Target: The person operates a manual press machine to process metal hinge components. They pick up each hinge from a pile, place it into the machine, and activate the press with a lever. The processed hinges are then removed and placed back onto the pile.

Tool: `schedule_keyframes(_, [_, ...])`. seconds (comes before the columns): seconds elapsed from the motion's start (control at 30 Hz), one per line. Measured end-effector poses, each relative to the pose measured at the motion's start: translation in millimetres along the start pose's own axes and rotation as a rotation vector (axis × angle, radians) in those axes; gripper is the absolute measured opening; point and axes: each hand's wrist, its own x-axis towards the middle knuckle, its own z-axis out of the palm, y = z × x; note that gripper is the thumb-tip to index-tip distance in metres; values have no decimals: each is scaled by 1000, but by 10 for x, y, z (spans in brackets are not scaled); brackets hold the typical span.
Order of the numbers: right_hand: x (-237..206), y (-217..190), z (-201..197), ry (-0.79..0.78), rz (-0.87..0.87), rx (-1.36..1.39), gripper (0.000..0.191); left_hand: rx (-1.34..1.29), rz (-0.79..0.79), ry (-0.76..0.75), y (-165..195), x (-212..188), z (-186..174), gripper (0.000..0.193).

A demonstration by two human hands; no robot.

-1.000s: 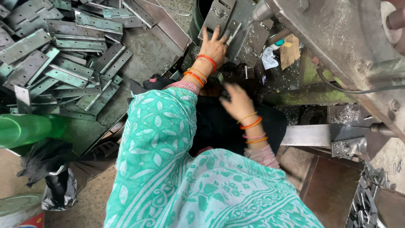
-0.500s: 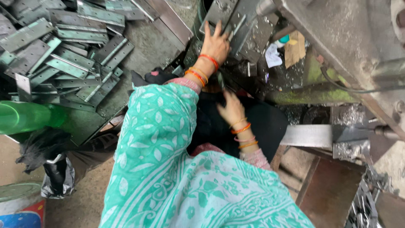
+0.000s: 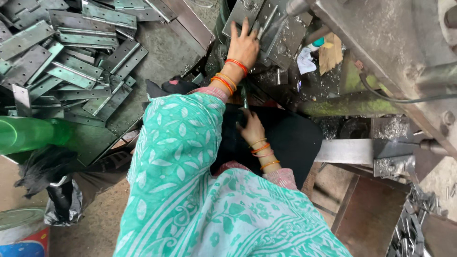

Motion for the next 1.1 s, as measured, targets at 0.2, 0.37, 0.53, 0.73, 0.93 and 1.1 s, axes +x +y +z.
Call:
schedule_keyframes(0.2, [407, 52, -548, -41, -103, -90, 54, 10, -41, -45, 29, 215, -57, 30])
schedule_keyframes(0.37, [183, -65, -198, -24, -7, -114, 66, 14, -38, -49, 60, 371, -94, 31])
schedule_keyframes(0.53, [-70, -96, 206, -2, 65, 26, 57, 10, 25, -40, 22, 190, -62, 34])
schedule_keyframes(0.73, [243, 20, -295, -67, -8, -96, 65, -22, -37, -72, 56, 75, -110, 44])
schedule_keyframes(0.93, [408, 19, -578, -69, -74, -100, 45, 46, -109, -97, 52, 352, -206, 40])
schedule_keyframes(1.1, [73, -68, -1, 66, -65, 25, 54, 22, -102, -84, 20, 450, -199, 41])
